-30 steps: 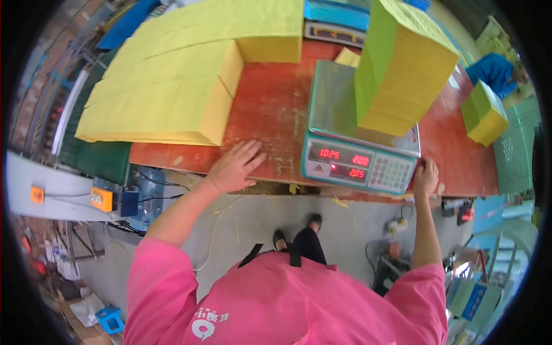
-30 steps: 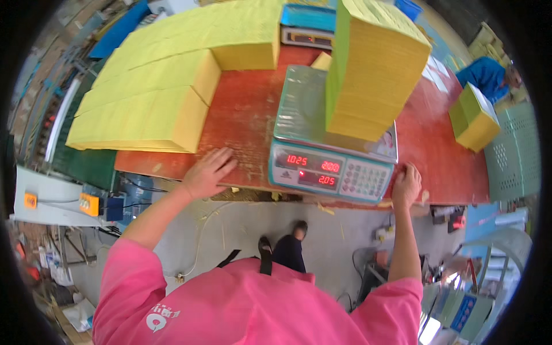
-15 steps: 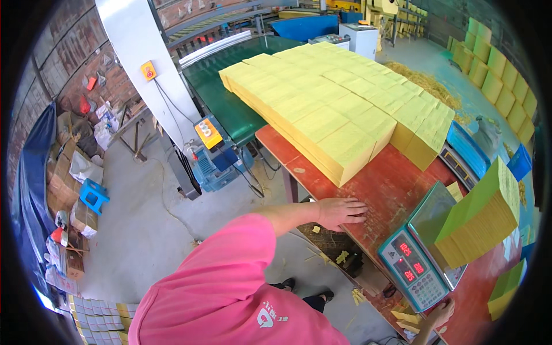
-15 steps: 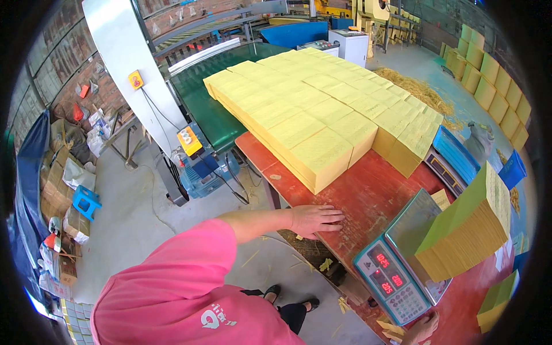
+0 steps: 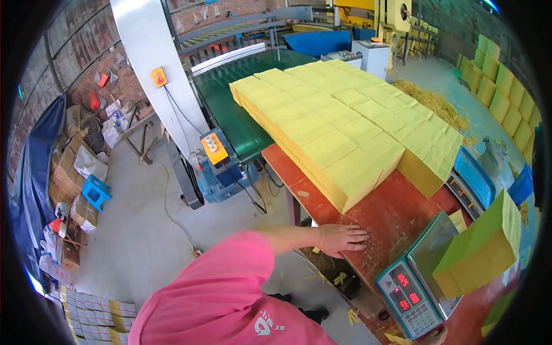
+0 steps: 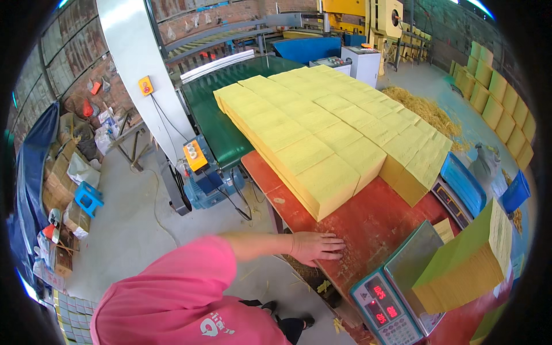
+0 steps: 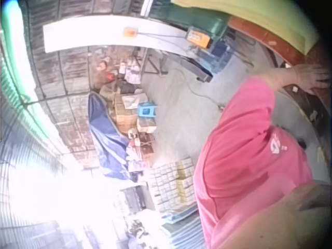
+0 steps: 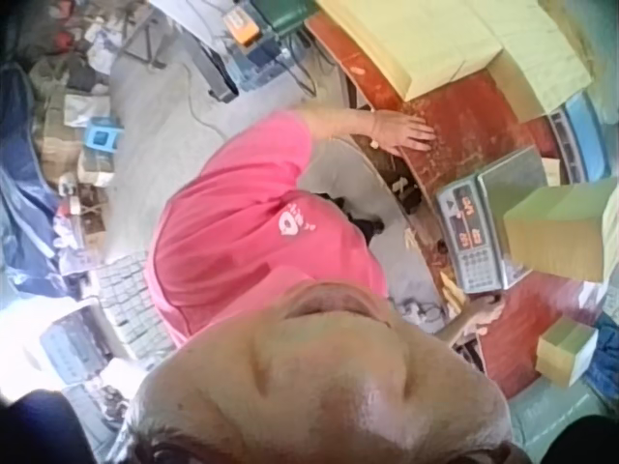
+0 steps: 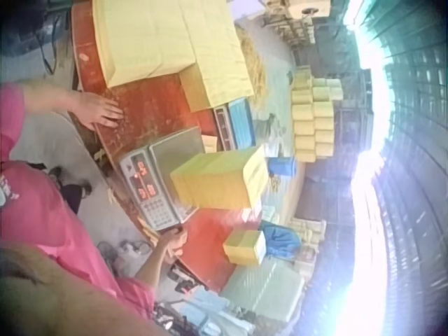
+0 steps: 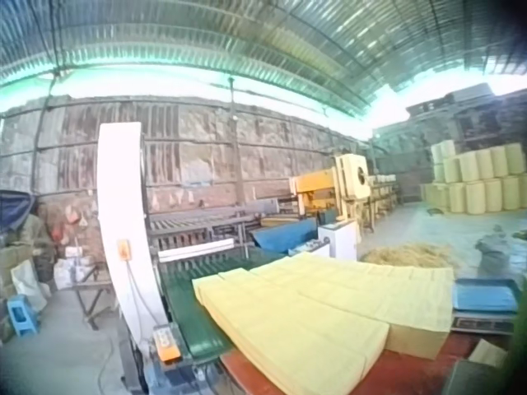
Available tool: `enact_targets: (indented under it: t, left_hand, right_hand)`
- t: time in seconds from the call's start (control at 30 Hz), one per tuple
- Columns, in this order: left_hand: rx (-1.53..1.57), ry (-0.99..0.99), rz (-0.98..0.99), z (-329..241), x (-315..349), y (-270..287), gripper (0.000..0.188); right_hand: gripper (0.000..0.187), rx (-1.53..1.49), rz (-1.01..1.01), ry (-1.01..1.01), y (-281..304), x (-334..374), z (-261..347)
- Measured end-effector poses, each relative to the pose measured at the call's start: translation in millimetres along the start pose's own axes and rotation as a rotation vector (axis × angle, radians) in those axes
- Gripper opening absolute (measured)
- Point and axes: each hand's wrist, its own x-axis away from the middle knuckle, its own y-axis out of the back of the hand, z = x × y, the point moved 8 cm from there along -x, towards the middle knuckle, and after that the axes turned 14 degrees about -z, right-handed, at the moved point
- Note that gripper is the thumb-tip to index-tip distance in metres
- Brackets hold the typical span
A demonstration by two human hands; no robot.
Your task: The person is weighing, stacking, and rubber-banding bundles of yellow paper products in an industrial setting.
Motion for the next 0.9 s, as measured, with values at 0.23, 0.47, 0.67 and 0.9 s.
enact_targets:
  t: [0.23,0.47,0.67,0.9]
  left_hand:
    - [0.070,-0.005,-0.046,1,2,-1,0.083]
    - [0.090,-0.011,-0.058,4,1,2,0.082]
    - [0.067,-0.007,-0.058,4,0,13,0.080]
    - [0.133,-0.006,0.077,-15,-16,6,0.077]
  right_hand:
    - [0.028,0.040,-0.039,0.038,4,0,4]
    - [0.027,0.014,-0.052,0.073,7,-5,15]
    - [0.028,0.103,0.044,-0.019,-1,-12,25]
    - [0.014,-0.371,-0.078,-0.332,-7,22,-39]
